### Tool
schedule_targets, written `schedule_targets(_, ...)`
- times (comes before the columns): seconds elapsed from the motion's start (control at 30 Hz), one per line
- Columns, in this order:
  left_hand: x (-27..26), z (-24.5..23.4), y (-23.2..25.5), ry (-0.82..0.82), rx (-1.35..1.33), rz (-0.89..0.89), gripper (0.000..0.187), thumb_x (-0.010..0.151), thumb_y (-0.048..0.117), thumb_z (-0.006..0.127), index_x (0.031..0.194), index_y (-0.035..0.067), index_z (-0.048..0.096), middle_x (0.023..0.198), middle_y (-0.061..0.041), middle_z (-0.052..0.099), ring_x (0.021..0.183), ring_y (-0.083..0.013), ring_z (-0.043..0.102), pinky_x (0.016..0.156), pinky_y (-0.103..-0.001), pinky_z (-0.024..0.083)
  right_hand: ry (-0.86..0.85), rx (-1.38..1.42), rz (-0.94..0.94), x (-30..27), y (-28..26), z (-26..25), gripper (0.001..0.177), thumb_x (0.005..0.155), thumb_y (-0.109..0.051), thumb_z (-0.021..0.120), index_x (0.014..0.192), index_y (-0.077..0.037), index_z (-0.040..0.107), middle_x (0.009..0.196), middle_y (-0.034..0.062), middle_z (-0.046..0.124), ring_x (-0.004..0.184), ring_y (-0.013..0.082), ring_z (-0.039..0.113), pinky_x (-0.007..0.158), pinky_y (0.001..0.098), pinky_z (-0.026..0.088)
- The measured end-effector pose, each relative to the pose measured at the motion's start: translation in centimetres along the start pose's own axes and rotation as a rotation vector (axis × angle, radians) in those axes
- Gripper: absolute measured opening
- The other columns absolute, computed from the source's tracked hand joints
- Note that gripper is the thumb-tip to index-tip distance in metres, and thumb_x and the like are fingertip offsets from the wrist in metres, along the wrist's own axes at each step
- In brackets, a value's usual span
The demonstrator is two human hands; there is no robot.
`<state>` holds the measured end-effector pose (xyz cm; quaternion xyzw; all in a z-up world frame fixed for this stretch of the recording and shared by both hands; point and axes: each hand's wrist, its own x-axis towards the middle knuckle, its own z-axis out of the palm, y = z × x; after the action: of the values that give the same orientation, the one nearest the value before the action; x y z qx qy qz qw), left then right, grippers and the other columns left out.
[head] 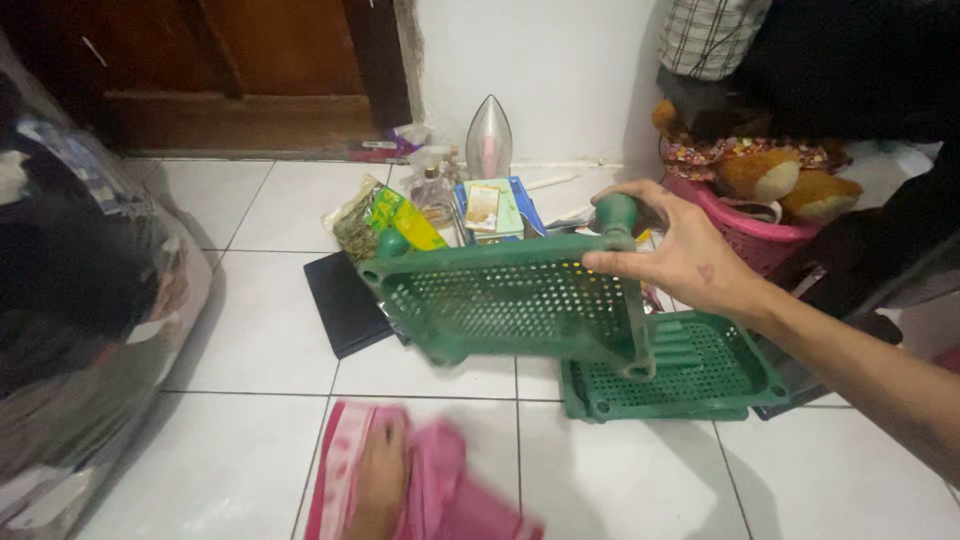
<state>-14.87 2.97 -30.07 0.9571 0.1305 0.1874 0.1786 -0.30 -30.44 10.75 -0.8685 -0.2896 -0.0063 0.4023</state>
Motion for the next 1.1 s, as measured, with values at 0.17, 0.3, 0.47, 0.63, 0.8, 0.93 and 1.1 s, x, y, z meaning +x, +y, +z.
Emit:
schedule_targets(0.17,8.7,1.2,6.0,0.1,-0.53,-0.218,0.06,0.08,0.029,0.074,0.132,0.002,0.06,0.136,-0.023,0.06,0.129,-0.0432,0.058,0.108,-0.055,0.047,0.093,0.231,0.178,0.3,1.0,0.5,0.07,0.08,-0.044,0.074,0.139,-0.009,0.059,0.117,0.0097,0.069,0.101,0.0193,0.066,0.081,0.0369,0.053)
schedule_targets(0.3,2.6,1.1,5.2,0.112,0.163,0.005,0.085,0.067,0.023,0.078,0.146,0.002,0.057,0.159,-0.017,0.035,0.146,-0.0485,0.031,0.11,-0.069,0.032,0.153,0.393,0.246,-0.2,3.0,-0.4,0.07,0.085,-0.045,0.071,0.142,-0.007,0.059,0.122,0.0109,0.066,0.109,0.0191,0.062,0.094,0.0348,0.051)
schedule_targets(0.47,-1.3,0.2,-1.9,-0.388,0.184,-0.288,0.071,0.074,0.028,0.072,0.14,0.004,0.058,0.144,-0.019,0.044,0.132,-0.0498,0.041,0.099,-0.065,0.038,0.18,0.541,0.463,-0.7,7.8,0.5,0.072,0.085,-0.047,0.071,0.147,-0.013,0.057,0.128,0.0102,0.066,0.113,0.0217,0.063,0.094,0.0396,0.053)
schedule_targets(0.63,-2.7,-1.0,-4.9,-0.542,-0.036,-0.434,0.059,0.082,0.034,0.065,0.134,0.006,0.059,0.128,-0.02,0.053,0.118,-0.0511,0.051,0.089,-0.061,0.044,-0.087,0.499,0.713,2.0,11.8,9.9,0.076,0.081,-0.058,0.07,0.136,-0.007,0.063,0.126,0.0114,0.068,0.115,0.0223,0.064,0.098,0.0374,0.05)
schedule_targets(0.8,-3.8,-8.5,-9.3,-0.737,-0.56,-0.609,0.05,0.089,0.039,0.058,0.128,0.008,0.061,0.112,-0.021,0.062,0.104,-0.0524,0.061,0.078,-0.058,0.05,-0.235,0.846,0.902,3.9,14.1,20.7,0.066,0.084,-0.059,0.065,0.122,-0.005,0.065,0.114,0.0126,0.072,0.105,0.0249,0.068,0.088,0.0439,0.058)
schedule_targets(0.93,-6.0,-12.9,-13.3,-0.598,-0.905,-0.793,0.045,0.095,0.044,0.053,0.123,0.009,0.062,0.1,-0.022,0.069,0.092,-0.0534,0.069,0.069,-0.055,0.055,-0.237,1.011,0.833,2.6,15.6,29.4,0.065,0.088,-0.051,0.073,0.125,0.002,0.067,0.109,0.0117,0.072,0.098,0.0245,0.067,0.087,0.0413,0.056)
schedule_targets(1.1,-8.7,-6.9,-9.7,-0.248,-0.145,-0.809,0.046,0.099,0.055,0.051,0.119,0.014,0.047,0.099,-0.022,0.075,0.095,-0.0482,0.07,0.082,-0.056,0.053,-0.248,0.681,0.889,-2.1,18.1,35.7,0.073,0.089,-0.063,0.061,0.137,-0.008,0.066,0.12,0.0095,0.072,0.11,0.0241,0.066,0.097,0.0428,0.053)
